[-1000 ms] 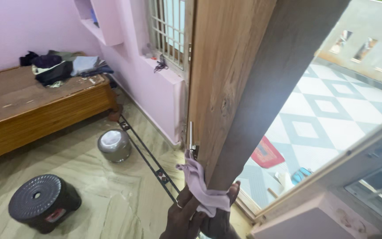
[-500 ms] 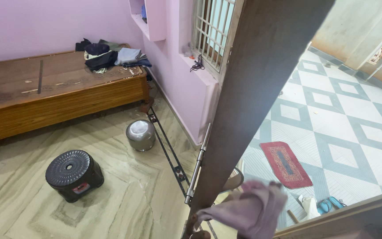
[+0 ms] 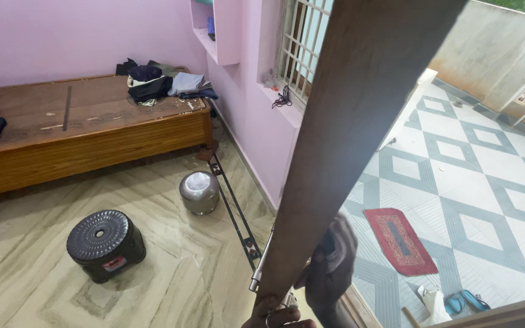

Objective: The person wipes a wooden door with a light-colored cloth, moving the cloth across the door surface and around the metal latch and handle. The person repeatedly wipes the same areas on both sides of the door throughout the clip.

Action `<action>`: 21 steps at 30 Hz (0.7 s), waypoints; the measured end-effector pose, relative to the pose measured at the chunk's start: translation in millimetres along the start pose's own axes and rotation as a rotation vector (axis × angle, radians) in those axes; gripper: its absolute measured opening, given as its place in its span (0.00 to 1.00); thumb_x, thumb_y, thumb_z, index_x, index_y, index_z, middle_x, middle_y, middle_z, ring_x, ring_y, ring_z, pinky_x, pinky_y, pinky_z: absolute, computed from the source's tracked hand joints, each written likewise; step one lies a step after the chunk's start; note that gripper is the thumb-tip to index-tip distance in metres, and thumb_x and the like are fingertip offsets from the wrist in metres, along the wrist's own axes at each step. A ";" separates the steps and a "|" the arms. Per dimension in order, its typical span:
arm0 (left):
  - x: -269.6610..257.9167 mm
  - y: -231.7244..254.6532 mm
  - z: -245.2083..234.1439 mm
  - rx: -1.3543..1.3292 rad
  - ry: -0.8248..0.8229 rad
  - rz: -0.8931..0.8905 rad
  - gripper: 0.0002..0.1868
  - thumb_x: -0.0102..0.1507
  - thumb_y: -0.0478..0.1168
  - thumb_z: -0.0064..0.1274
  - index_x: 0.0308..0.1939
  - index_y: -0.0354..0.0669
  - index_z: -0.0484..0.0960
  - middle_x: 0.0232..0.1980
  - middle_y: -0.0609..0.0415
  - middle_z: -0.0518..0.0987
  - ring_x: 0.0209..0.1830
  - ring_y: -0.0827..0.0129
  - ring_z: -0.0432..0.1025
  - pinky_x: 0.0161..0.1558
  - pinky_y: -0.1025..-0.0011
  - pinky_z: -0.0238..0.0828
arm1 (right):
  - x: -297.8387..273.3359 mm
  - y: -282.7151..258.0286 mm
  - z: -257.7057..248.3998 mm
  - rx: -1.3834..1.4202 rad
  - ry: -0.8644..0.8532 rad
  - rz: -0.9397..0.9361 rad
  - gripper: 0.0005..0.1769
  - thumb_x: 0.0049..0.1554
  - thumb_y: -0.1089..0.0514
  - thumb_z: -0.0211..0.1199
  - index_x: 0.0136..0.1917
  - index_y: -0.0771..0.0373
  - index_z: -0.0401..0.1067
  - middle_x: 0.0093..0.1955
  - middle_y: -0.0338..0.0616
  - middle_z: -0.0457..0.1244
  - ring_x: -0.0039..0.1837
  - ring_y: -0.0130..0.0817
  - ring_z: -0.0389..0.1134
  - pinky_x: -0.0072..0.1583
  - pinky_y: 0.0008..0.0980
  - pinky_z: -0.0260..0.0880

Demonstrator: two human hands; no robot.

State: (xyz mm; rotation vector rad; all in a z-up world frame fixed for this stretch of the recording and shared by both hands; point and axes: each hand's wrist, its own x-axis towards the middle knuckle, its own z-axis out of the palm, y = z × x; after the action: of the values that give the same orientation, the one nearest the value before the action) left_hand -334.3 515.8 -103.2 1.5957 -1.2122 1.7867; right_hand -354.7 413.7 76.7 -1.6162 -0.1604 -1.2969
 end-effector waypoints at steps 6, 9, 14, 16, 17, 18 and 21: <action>19.4 -39.5 -26.9 -0.003 -0.120 -0.047 0.20 0.73 0.49 0.55 0.69 0.72 0.72 0.74 0.73 0.69 0.80 0.69 0.56 0.81 0.51 0.47 | -4.2 18.6 13.4 -0.010 -0.037 0.003 0.31 0.69 0.52 0.46 0.80 0.66 0.50 0.81 0.58 0.48 0.81 0.43 0.49 0.78 0.41 0.54; 44.1 -61.6 -36.1 0.025 -0.091 -0.057 0.20 0.74 0.50 0.56 0.69 0.74 0.71 0.72 0.69 0.68 0.80 0.66 0.55 0.81 0.48 0.43 | -13.8 21.9 22.3 -0.004 -0.068 0.027 0.32 0.69 0.50 0.45 0.81 0.65 0.50 0.83 0.58 0.45 0.83 0.45 0.45 0.79 0.43 0.50; 68.9 -91.1 -56.5 0.083 -0.298 -0.073 0.20 0.75 0.51 0.53 0.70 0.66 0.73 0.73 0.60 0.65 0.81 0.58 0.50 0.78 0.45 0.39 | -18.3 36.5 51.8 0.020 -0.132 0.081 0.33 0.68 0.47 0.44 0.82 0.62 0.50 0.85 0.58 0.41 0.85 0.48 0.38 0.81 0.46 0.42; 74.9 -94.3 -57.3 0.073 -0.260 -0.111 0.22 0.72 0.51 0.54 0.71 0.65 0.73 0.74 0.60 0.65 0.81 0.58 0.50 0.79 0.49 0.43 | -15.5 52.0 66.8 0.031 -0.168 0.112 0.33 0.68 0.46 0.43 0.82 0.61 0.50 0.86 0.58 0.40 0.87 0.49 0.35 0.82 0.47 0.39; 78.0 -95.4 -56.8 0.068 -0.241 -0.128 0.23 0.71 0.51 0.54 0.71 0.64 0.74 0.74 0.60 0.65 0.81 0.59 0.50 0.79 0.51 0.46 | -15.3 61.3 75.3 0.039 -0.188 0.134 0.34 0.68 0.46 0.43 0.82 0.61 0.50 0.86 0.58 0.39 0.87 0.49 0.34 0.82 0.48 0.38; 81.8 -98.3 -53.0 0.011 -0.255 -0.181 0.26 0.72 0.51 0.55 0.74 0.59 0.70 0.75 0.54 0.62 0.81 0.54 0.50 0.80 0.52 0.49 | -13.6 72.6 82.7 0.044 -0.214 0.155 0.34 0.68 0.45 0.43 0.82 0.60 0.50 0.87 0.58 0.38 0.88 0.50 0.32 0.83 0.48 0.37; 93.5 -104.9 -41.0 -0.196 -0.280 -0.390 0.35 0.75 0.53 0.55 0.80 0.44 0.58 0.78 0.34 0.54 0.82 0.40 0.50 0.81 0.52 0.55 | -19.0 104.8 94.1 -0.061 -0.404 0.065 0.35 0.68 0.43 0.42 0.83 0.59 0.50 0.88 0.58 0.35 0.89 0.52 0.28 0.84 0.50 0.32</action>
State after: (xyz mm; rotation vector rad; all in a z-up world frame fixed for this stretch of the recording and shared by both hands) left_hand -293.9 583.4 20.2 1.8541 -1.0619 1.1978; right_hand -234.5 443.0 6.7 -1.9064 -0.3143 -0.9209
